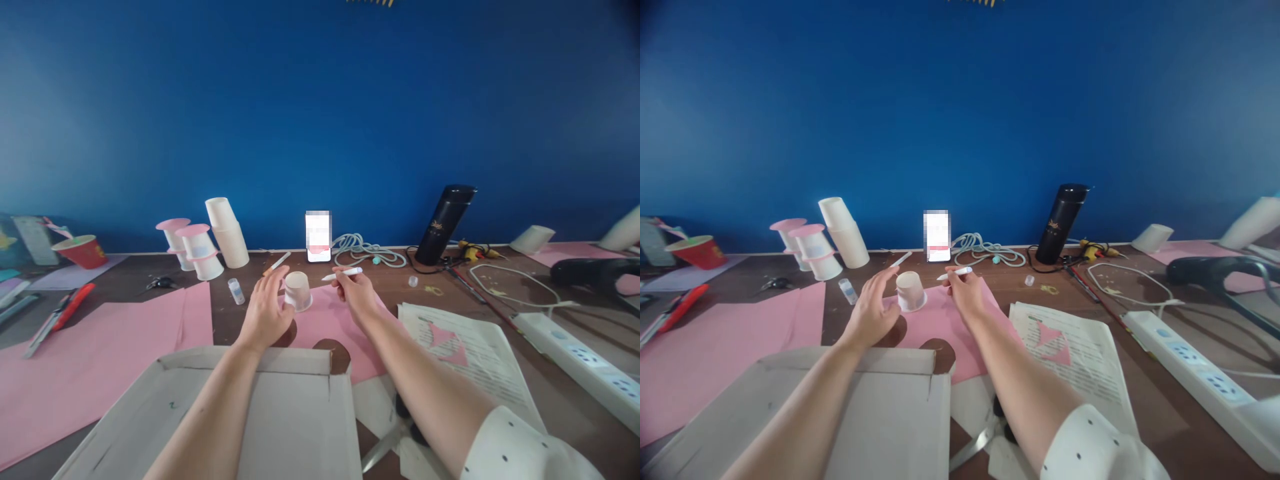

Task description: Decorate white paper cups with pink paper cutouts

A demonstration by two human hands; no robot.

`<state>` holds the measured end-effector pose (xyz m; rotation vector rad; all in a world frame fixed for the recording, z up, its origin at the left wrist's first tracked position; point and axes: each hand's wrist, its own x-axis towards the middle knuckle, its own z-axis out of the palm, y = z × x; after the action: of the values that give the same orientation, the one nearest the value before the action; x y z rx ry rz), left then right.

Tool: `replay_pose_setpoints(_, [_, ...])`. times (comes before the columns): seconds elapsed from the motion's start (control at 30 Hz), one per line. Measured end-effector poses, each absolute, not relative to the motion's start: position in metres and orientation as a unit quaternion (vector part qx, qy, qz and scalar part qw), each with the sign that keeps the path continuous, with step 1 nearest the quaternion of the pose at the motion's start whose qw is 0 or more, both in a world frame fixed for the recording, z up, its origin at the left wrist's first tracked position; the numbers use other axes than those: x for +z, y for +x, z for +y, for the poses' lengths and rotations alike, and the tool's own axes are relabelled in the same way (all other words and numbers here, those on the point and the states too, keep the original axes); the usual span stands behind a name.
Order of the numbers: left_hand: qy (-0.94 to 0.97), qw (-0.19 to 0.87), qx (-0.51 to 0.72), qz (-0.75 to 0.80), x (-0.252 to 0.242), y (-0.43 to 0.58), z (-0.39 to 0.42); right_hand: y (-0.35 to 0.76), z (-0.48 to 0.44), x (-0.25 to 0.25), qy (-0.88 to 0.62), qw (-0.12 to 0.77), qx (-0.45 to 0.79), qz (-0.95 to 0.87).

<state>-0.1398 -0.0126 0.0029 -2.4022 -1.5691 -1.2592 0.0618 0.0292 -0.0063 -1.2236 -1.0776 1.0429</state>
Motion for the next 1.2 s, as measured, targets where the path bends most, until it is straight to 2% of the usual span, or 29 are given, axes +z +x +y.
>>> replay_pose_setpoints(0.27, [-0.718, -0.055, -0.363, -0.591, -0.007, -0.133, -0.003, 0.062, 0.029, -0.01, -0.519, 0.549, 0.447, -0.479])
replay_pose_setpoints(0.47, [-0.568, 0.046, -0.535, -0.624, 0.008, -0.145, -0.009, 0.062, 0.027, -0.008, -0.529, 0.545, 0.44, -0.479])
replay_pose_setpoints(0.57, [-0.525, 0.072, -0.575, -0.623, 0.011, -0.153, -0.01, 0.062, 0.026, -0.007, -0.534, 0.542, 0.437, -0.479])
replay_pose_setpoints(1.03, [-0.552, 0.104, -0.541, -0.626, 0.007, -0.152, -0.006, 0.059, 0.019, -0.002, -0.514, 0.553, 0.429, -0.496])
replay_pose_setpoints(1.2, [-0.56, 0.111, -0.527, -0.63, 0.008, -0.151, -0.007, 0.056, 0.014, -0.003, -0.506, 0.538, 0.387, -0.552])
